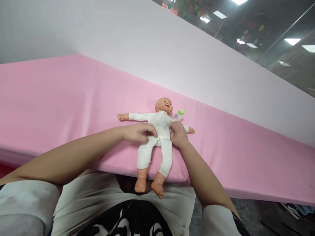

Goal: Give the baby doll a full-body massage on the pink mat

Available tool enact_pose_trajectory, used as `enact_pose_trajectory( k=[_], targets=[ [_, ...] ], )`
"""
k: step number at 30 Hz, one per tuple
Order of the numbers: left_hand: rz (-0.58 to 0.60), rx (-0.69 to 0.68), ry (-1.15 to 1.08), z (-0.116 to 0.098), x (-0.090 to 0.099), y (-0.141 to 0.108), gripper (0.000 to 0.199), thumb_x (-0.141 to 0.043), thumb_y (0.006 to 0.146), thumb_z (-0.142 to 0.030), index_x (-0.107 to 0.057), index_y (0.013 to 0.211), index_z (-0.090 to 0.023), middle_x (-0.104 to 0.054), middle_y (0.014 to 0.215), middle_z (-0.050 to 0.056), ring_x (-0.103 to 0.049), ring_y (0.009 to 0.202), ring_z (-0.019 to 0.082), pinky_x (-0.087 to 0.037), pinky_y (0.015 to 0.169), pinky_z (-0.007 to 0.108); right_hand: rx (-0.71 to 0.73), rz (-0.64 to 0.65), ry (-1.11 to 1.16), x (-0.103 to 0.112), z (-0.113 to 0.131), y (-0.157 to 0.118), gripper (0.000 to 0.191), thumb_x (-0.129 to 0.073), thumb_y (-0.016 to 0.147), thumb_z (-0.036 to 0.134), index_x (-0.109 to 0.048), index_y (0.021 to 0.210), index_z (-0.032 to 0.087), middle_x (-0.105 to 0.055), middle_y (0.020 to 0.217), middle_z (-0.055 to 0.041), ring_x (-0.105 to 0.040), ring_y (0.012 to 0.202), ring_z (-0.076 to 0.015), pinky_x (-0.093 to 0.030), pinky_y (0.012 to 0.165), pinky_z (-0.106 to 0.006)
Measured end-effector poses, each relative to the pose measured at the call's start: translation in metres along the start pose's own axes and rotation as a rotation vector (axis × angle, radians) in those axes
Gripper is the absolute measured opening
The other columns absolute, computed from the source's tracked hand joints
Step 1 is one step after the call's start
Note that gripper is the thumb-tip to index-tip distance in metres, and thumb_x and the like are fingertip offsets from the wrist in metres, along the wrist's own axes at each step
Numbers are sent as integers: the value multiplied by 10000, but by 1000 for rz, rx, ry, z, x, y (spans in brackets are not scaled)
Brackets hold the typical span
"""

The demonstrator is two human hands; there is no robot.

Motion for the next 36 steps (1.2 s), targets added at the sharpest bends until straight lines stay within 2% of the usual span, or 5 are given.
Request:
enact_pose_trajectory(
  k=[5, 18, 24, 30, 36],
  targets=[
    [-248, 485, 162, 34, 2, 4, 481, -557, 943, -586, -654, 1233, -214, -721, 929, 49, -670, 819, 244, -497, 733, 349, -3, -15, -18, -12, 12, 3, 419, -482, 727, 23, -688, 1045, 202, -717, 1103, -112, -626, 1096, -296, -536, 1025, -464],
    [-239, 612, 528, 56, -9, 5, 785, -338, 1014, -658, -414, 1606, -148, -582, 1522, 238, -484, 1447, 462, -234, 1225, 650, 229, 257, 0, -14, 21, -15, 913, -656, 864, 294, -260, 1666, 115, -388, 1677, -251, -387, 1555, -408, -366, 1251, -664],
    [-173, 811, 497, 69, -1, 5, 1159, -452, 851, -887, -197, 1706, -148, -360, 1674, 308, -260, 1561, 567, -164, 1218, 711, 313, 148, -110, -4, 55, -25, 931, -752, 806, 366, -378, 1645, 215, -388, 1676, -223, -359, 1543, -489, -266, 1248, -739],
    [-235, 860, 445, 72, 6, 3, 1347, -586, 747, -918, -74, 1726, -149, -229, 1720, 319, -148, 1602, 563, -203, 1254, 645, 778, -19, 93, -4, 79, -31, 667, -668, 924, 353, -470, 1554, 258, -592, 1496, -181, -578, 1388, -347, -521, 1121, -565],
    [-367, 784, 418, 60, 9, 1, 1359, -722, 700, -852, -91, 1732, -233, -45, 1773, 254, -6, 1616, 566, -213, 1266, 676, 579, -279, 149, 8, 56, -19, 590, -646, 940, 274, -476, 1504, 230, -609, 1449, -200, -650, 1287, -329, -620, 980, -518]
  ],
)
Point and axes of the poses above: each hand's wrist, its own y-axis towards the middle knuckle, its own x-axis out of the back of the hand, z = x × y, the point moved 1 cm from there along y, towards the middle knuckle
